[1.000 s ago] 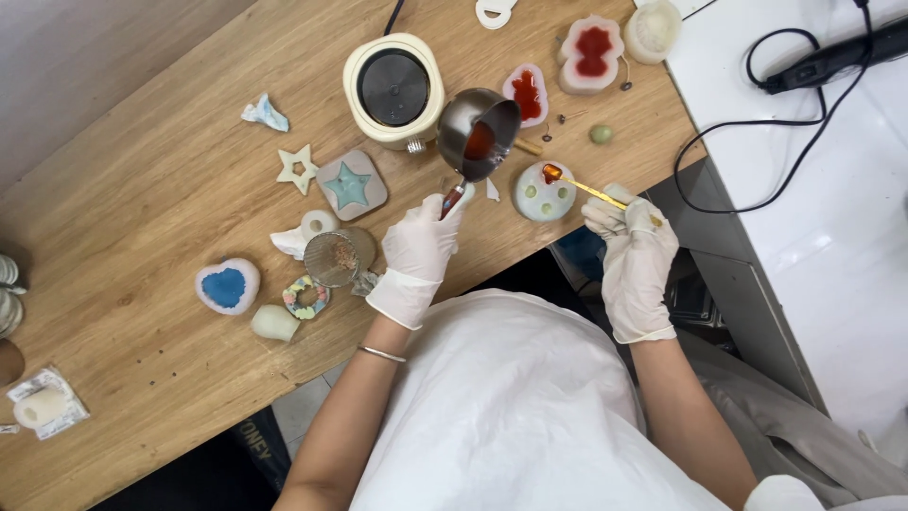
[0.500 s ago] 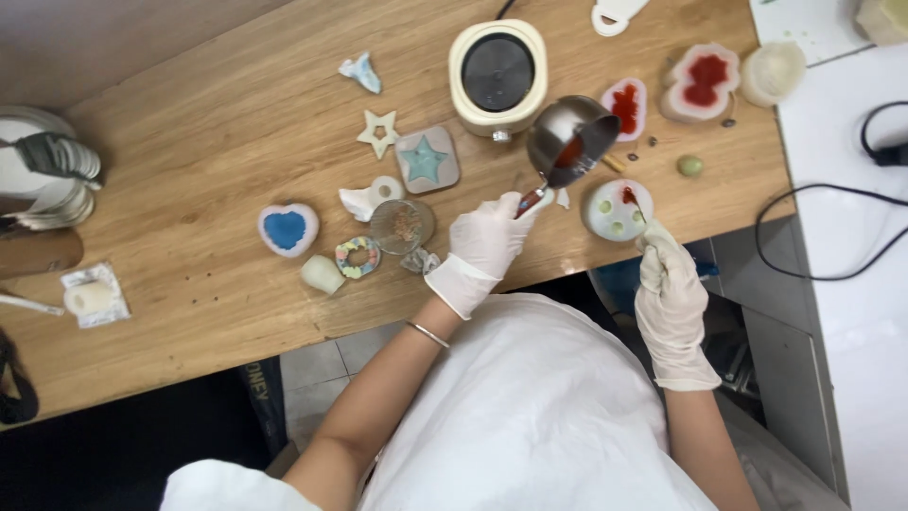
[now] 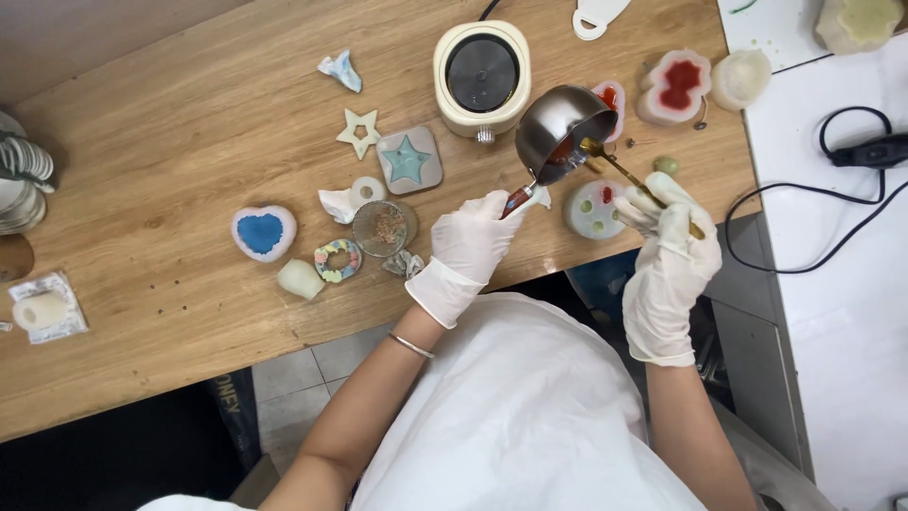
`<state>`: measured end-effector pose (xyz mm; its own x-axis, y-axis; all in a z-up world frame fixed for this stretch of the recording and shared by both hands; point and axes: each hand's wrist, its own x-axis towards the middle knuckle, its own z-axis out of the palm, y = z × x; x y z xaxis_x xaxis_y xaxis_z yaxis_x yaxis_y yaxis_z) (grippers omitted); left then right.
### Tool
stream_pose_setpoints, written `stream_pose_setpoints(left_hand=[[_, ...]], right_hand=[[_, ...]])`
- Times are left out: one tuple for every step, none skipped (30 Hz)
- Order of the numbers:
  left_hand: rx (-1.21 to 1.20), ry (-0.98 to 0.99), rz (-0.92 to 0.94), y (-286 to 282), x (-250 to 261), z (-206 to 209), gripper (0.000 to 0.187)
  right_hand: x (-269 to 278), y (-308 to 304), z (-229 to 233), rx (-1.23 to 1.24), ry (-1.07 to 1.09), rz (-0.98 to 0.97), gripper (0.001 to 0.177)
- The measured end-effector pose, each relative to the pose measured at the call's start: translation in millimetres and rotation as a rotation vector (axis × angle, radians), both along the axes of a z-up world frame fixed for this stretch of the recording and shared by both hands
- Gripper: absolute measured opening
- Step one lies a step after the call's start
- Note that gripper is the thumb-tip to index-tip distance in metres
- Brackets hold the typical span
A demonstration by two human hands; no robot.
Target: Pouring melted red wax into silicone molds and cleaning the melting pot.
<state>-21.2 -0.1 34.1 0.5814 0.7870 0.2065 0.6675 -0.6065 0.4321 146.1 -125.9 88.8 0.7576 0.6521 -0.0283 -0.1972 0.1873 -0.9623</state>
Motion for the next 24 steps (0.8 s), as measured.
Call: stream_pose_setpoints(left_hand=[[0.000, -0.003, -0.007, 0, 0, 2, 0.027], [0.001, -0.015, -0.008, 1, 0, 4, 0.027], [0.002, -0.027, -0.009, 1, 0, 5, 0.027], [0.000, -0.028, -0.015, 1, 0, 8, 0.027], [-0.009, -0.039, -0.005, 1, 0, 10, 0.028], [-0.017, -0.048, 0.005, 1, 0, 12, 0.030], [-0.019, -0.049, 0.000, 0, 1, 13, 0.030], [-0.034, -0.023, -0.002, 0, 1, 15, 0.031], [-0.049, 0.003, -0.003, -1, 1, 16, 0.032], [-0.050, 0.005, -0.007, -2, 2, 16, 0.032], [-0.051, -0.004, -0.004, -3, 3, 16, 0.033], [-0.051, -0.012, -0.002, -4, 4, 16, 0.033], [-0.052, -0.009, -0.006, -5, 4, 15, 0.033], [-0.058, -0.009, -0.007, -6, 5, 15, 0.034], [-0.063, -0.008, -0.008, -7, 6, 15, 0.035], [-0.064, -0.007, -0.016, -7, 8, 15, 0.035], [-0.080, -0.024, -0.012, -7, 9, 15, 0.035], [-0.098, -0.041, -0.010, -8, 11, 15, 0.034], [-0.101, -0.040, -0.019, -8, 12, 12, 0.034], [-0.095, -0.024, -0.026, -9, 14, 8, 0.035], [-0.088, -0.009, -0.034, -9, 15, 4, 0.036], [-0.091, -0.008, -0.042, -9, 17, 5, 0.036], [-0.156, 0.031, -0.022, -8, 19, 6, 0.040], [-0.220, 0.071, 0.000, -8, 20, 7, 0.043]], right_hand=[[0, 2, -3, 0.000, -0.003, -0.007, 0.039], [1, 5, -6, 0.015, 0.013, -0.002, 0.038], [2, 7, -10, 0.030, 0.028, 0.004, 0.038], [1, 9, -12, 0.028, 0.027, -0.003, 0.038], [1, 10, -14, 0.034, 0.041, -0.003, 0.037], [1, 12, -17, 0.040, 0.056, -0.003, 0.037], [0, 12, -20, 0.039, 0.055, -0.009, 0.037], [0, 13, -23, 0.032, 0.088, -0.004, 0.037], [-1, 14, -26, 0.026, 0.121, 0.001, 0.036], [-1, 13, -30, 0.025, 0.122, -0.003, 0.036], [-1, 13, -34, 0.024, 0.152, -0.005, 0.036], [-1, 12, -38, 0.023, 0.184, -0.007, 0.036], [0, 12, -39, 0.023, 0.186, -0.011, 0.036], [0, 11, -40, 0.029, 0.245, -0.015, 0.036], [1, 10, -41, 0.035, 0.304, -0.019, 0.036], [2, 9, -40, 0.036, 0.305, -0.027, 0.036], [3, 7, -39, 0.042, 0.343, -0.017, 0.037], [4, 5, -38, 0.048, 0.381, -0.009, 0.039], [6, 2, -38, 0.047, 0.381, -0.019, 0.039], [7, -1, -38, 0.048, 0.406, -0.031, 0.039], [9, -3, -37, 0.049, 0.431, -0.044, 0.039], [12, -7, -37, 0.049, 0.430, -0.052, 0.039], [14, -11, -37, 0.034, 0.419, -0.068, 0.039], [16, -14, -36, 0.019, 0.409, -0.083, 0.039]])
